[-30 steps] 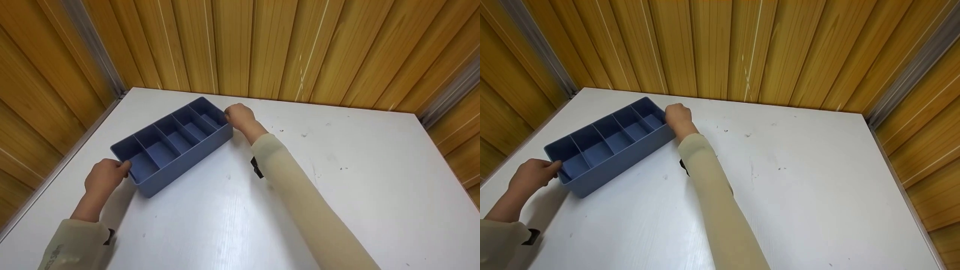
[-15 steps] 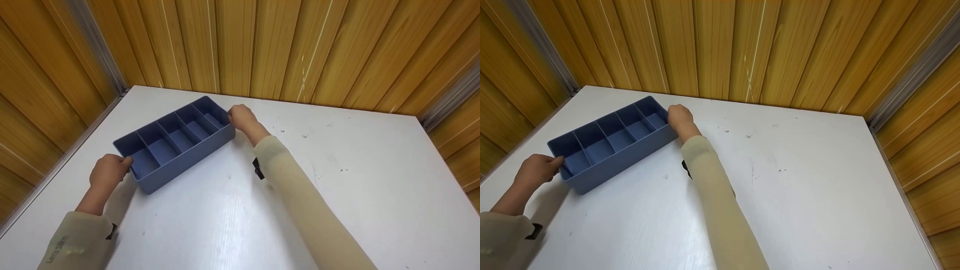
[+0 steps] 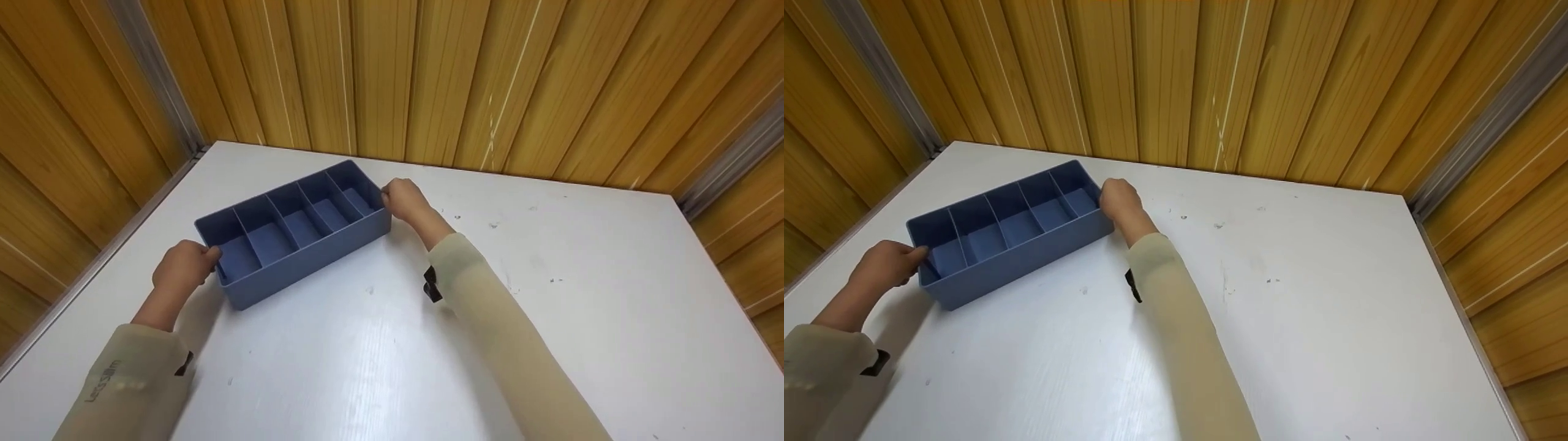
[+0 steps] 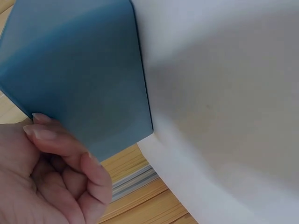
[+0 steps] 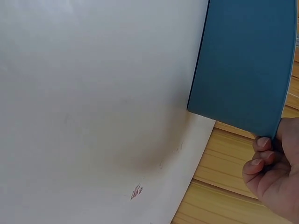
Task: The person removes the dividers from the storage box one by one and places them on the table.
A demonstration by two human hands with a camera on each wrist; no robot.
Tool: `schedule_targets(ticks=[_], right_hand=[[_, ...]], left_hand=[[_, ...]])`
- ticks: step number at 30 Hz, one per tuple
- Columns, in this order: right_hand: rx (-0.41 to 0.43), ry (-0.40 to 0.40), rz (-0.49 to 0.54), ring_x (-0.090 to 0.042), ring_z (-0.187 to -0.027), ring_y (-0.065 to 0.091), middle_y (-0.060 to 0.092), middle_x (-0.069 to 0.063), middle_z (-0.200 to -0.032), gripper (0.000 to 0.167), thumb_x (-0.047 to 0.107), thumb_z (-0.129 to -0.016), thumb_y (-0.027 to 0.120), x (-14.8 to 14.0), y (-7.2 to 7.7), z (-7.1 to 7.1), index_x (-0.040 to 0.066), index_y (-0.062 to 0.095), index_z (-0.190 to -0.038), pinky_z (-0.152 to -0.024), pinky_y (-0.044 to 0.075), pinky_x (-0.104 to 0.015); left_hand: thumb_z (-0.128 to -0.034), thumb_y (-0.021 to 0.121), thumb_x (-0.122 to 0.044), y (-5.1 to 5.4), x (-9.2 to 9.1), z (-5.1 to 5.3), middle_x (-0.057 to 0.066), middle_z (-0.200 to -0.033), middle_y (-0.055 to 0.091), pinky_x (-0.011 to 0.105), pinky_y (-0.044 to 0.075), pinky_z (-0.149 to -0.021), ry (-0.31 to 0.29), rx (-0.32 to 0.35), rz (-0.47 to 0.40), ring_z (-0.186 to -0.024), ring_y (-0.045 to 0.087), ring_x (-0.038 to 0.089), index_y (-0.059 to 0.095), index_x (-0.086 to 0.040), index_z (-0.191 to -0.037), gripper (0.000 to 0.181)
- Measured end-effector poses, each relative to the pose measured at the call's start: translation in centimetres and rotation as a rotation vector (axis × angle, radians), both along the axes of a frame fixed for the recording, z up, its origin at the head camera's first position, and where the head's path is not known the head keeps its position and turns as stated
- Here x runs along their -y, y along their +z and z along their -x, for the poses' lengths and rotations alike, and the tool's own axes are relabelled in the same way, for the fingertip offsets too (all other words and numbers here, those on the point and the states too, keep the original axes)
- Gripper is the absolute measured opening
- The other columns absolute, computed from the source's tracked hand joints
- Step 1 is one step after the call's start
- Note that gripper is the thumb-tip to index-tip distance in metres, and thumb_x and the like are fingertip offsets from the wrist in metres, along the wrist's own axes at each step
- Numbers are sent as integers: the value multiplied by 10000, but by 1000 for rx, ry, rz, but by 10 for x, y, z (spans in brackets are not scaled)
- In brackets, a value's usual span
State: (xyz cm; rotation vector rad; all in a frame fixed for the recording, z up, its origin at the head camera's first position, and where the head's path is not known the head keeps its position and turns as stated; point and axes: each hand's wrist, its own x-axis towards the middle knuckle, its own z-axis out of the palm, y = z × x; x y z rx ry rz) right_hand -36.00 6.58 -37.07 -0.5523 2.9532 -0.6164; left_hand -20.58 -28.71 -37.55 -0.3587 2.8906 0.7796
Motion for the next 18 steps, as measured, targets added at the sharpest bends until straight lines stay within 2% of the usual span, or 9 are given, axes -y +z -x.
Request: schedule_targets(ticks=[2,6,9,14,18], right_hand=[[9,-13,11,-331,-1149,689,740,-212,-1212,334,84,-1038,466,-4,-1,-2,-59,703,-1226,-1067,511,-427],[27,-35,25,-323,-1058,676,747,-222,-1178,328,84,-1042,469,-10,2,-7,-68,706,-1210,-1033,525,-434],[52,-41,24,-329,-1073,673,732,-234,-1216,336,87,-1045,468,-17,2,-9,-79,683,-1242,-1038,526,-436],[82,-33,49,-298,-1023,648,716,-250,-1243,337,75,-1036,476,-30,2,-10,-90,666,-1261,-1031,529,-444],[92,-31,62,-225,-884,570,734,-245,-1154,330,79,-1036,480,-41,2,-12,-84,686,-1235,-916,533,-397]], left_hand=[[-930,408,-235,1,-2,2,-44,-543,557,297,345,-501,-11,-1,4,-563,493,151,501,-179,-529,415],[-952,395,-235,4,-5,7,-27,-572,575,300,362,-516,-41,2,6,-575,519,148,561,-122,-583,420],[-989,388,-245,3,-7,14,-16,-586,582,301,375,-530,-76,8,7,-585,539,141,588,-85,-627,444],[-1032,384,-244,3,-10,27,0,-588,567,305,378,-559,-139,8,14,-597,530,148,540,-92,-616,469],[-1050,382,-229,3,-16,38,-27,-556,508,301,375,-582,-182,8,27,-586,493,145,471,-129,-575,494]])
